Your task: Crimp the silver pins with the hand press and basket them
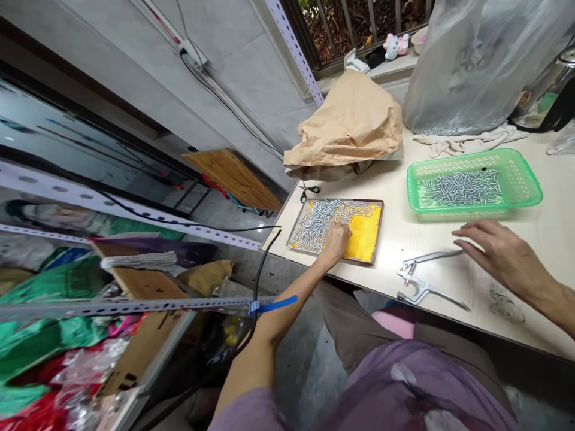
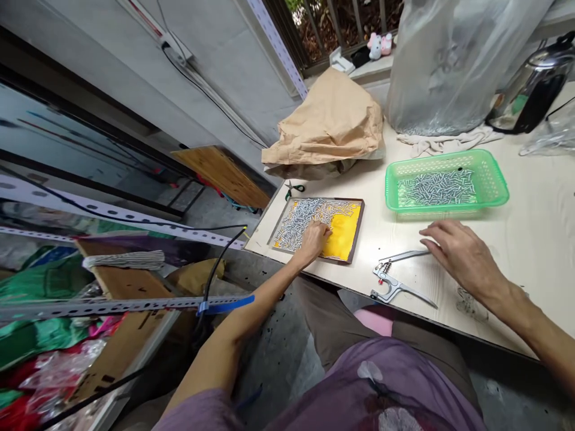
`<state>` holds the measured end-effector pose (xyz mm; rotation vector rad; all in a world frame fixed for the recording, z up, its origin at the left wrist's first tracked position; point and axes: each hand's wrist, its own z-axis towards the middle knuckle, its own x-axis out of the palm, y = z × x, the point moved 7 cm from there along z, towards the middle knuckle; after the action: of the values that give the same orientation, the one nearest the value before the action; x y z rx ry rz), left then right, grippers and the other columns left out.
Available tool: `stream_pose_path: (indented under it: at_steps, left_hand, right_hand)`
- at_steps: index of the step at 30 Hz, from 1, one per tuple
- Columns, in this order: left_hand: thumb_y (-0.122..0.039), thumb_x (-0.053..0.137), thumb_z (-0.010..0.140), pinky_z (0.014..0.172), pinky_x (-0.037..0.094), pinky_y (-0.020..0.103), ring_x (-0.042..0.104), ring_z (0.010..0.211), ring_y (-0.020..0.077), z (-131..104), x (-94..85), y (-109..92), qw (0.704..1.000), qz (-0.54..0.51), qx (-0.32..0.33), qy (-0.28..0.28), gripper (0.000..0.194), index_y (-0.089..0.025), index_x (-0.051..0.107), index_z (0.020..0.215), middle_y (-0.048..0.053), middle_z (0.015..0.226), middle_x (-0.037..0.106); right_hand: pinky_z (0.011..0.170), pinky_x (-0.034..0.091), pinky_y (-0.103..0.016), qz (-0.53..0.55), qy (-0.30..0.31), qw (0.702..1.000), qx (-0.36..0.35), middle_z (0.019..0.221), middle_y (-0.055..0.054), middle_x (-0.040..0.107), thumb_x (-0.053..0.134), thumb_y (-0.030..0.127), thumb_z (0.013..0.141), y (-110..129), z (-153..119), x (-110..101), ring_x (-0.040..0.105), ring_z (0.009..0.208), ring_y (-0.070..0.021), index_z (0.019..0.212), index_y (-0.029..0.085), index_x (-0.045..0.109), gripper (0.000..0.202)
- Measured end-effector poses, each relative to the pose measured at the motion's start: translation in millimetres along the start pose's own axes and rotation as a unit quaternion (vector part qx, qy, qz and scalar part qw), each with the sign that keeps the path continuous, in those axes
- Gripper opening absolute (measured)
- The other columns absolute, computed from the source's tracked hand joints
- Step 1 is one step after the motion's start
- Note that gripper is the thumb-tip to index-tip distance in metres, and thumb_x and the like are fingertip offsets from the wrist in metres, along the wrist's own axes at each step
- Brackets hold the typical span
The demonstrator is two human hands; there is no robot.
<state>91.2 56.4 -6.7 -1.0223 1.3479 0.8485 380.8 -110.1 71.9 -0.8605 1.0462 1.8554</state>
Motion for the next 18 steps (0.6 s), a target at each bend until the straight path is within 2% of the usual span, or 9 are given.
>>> stream_pose_path:
  at_steps: [3,5,7,9,10,12,15,18]
  left_hand:
    - [-0.012,0.056,0.084,0.085,0.047,0.035,0.06,0.091,0.022,-6,-11.0,-3,0.997,-0.07,-0.007,-0.018,0.015,-0.015,0.069,0.077,0.01,0.085,0.07]
    - [-0.016,0.058,0.083,0.079,0.05,0.031,0.062,0.081,0.0189,-18,-10.9,-12,0.983,-0.182,-0.027,0.002,0.013,-0.016,0.07,0.077,0.007,0.08,0.07]
    - [-0.024,0.063,0.081,0.067,0.05,0.026,0.062,0.068,0.0153,-36,0.2,-31,0.943,-0.321,-0.051,0.071,0.012,-0.015,0.071,0.079,0.004,0.075,0.07]
    - [-0.032,0.069,0.076,0.056,0.047,0.023,0.059,0.058,0.012,-59,15.6,-59,0.887,-0.429,-0.067,0.157,0.019,-0.013,0.072,0.08,0.003,0.07,0.069]
    - [-0.035,0.072,0.074,0.052,0.046,0.022,0.056,0.054,0.0105,-71,22.5,-72,0.864,-0.46,-0.073,0.192,0.023,-0.013,0.072,0.08,0.003,0.068,0.068]
    - [-0.039,0.076,0.07,0.047,0.042,0.02,0.052,0.048,0.0083,-90,33.8,-94,0.839,-0.481,-0.084,0.238,0.028,-0.012,0.072,0.078,0.001,0.062,0.065]
    - [-0.041,0.077,0.068,0.042,0.036,0.018,0.047,0.045,0.0073,-105,43.5,-109,0.839,-0.47,-0.103,0.254,0.031,-0.011,0.071,0.072,-0.001,0.054,0.061]
    - [-0.041,0.078,0.066,0.041,0.033,0.017,0.045,0.046,0.007,-108,45.7,-110,0.851,-0.45,-0.117,0.244,0.03,-0.011,0.071,0.07,-0.001,0.052,0.059]
  right_hand:
    - [0.079,0.051,-0.041,0.035,0.038,0.999,0.014,0.096,-0.009,0.066,0.039,0.032,0.099,7,-28,16,0.063,0.089,-0.0254,0.102,0.024,0.068,0.03]
    - [0.078,0.051,-0.038,0.055,0.07,0.996,0.015,0.093,-0.009,0.065,0.039,0.031,0.099,12,-45,29,0.063,0.087,-0.0234,0.1,0.022,0.068,0.03]
    - [0.073,0.05,-0.035,0.065,0.107,0.992,0.009,0.091,-0.009,0.065,0.041,0.031,0.099,16,-60,41,0.062,0.084,-0.0219,0.098,0.021,0.068,0.029]
    - [0.068,0.048,-0.033,0.055,0.139,0.989,-0.004,0.088,-0.009,0.063,0.044,0.033,0.099,21,-72,50,0.061,0.079,-0.0215,0.096,0.019,0.068,0.028]
    - [0.066,0.046,-0.033,0.043,0.15,0.988,-0.007,0.087,-0.009,0.062,0.045,0.034,0.098,23,-76,53,0.06,0.077,-0.0215,0.095,0.018,0.067,0.028]
    - [0.065,0.044,-0.033,0.024,0.165,0.986,-0.003,0.085,-0.009,0.061,0.045,0.034,0.099,27,-81,57,0.058,0.074,-0.021,0.093,0.016,0.067,0.028]
    - [0.064,0.041,-0.03,0.018,0.176,0.984,0.008,0.083,-0.007,0.06,0.045,0.027,0.099,31,-85,58,0.057,0.07,-0.0186,0.088,0.016,0.065,0.025]
    - [0.063,0.038,-0.029,0.017,0.186,0.982,0.009,0.082,-0.006,0.06,0.048,0.021,0.096,35,-87,60,0.056,0.07,-0.0178,0.086,0.018,0.063,0.019]
